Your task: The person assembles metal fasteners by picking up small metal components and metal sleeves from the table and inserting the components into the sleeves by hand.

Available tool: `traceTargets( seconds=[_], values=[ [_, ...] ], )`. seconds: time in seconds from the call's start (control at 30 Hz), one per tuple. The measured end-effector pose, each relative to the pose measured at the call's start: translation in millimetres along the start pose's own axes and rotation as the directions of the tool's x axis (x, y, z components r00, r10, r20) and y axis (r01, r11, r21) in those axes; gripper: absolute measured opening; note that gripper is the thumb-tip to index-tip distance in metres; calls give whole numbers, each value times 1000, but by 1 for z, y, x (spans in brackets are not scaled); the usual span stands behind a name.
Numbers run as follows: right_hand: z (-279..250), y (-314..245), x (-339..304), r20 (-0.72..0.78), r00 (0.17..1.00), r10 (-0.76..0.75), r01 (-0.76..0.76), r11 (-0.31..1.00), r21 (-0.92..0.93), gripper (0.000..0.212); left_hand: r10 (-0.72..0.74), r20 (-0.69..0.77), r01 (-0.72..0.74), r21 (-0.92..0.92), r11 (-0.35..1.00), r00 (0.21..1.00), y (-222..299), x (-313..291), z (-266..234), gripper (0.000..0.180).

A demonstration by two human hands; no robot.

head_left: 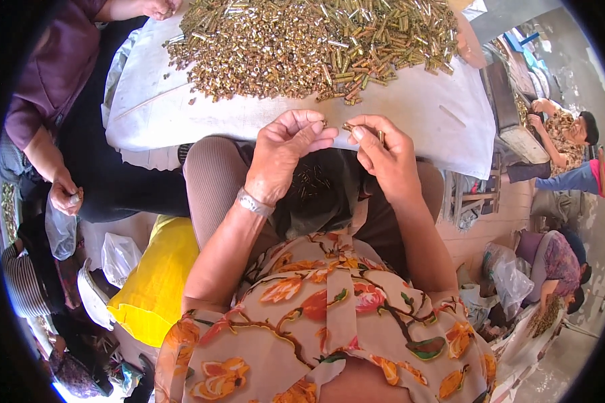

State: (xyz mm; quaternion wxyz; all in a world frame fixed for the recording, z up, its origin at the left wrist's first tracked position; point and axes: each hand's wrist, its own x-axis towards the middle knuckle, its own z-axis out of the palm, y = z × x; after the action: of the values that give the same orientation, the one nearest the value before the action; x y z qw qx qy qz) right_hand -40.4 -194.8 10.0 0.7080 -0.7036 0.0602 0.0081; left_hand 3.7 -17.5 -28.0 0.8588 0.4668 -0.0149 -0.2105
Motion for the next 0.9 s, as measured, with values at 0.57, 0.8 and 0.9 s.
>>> traceTargets(
  seconds=[0.57,0.8,0.9],
  values=[
    [21,2,-23,-23,922,-386,346,852,-394,15,159,-12,-158,67,985,987,0,-31,16,14],
    [20,-1,-23,14,910,-414,378,815,-439,15,96,-33,-98,-100,990,995,-3,-31,14,14],
    [20,1,-22,5,905,-425,379,801,-462,16,113,-26,-114,-63,991,993,-2,-31,15,15]
  ],
)
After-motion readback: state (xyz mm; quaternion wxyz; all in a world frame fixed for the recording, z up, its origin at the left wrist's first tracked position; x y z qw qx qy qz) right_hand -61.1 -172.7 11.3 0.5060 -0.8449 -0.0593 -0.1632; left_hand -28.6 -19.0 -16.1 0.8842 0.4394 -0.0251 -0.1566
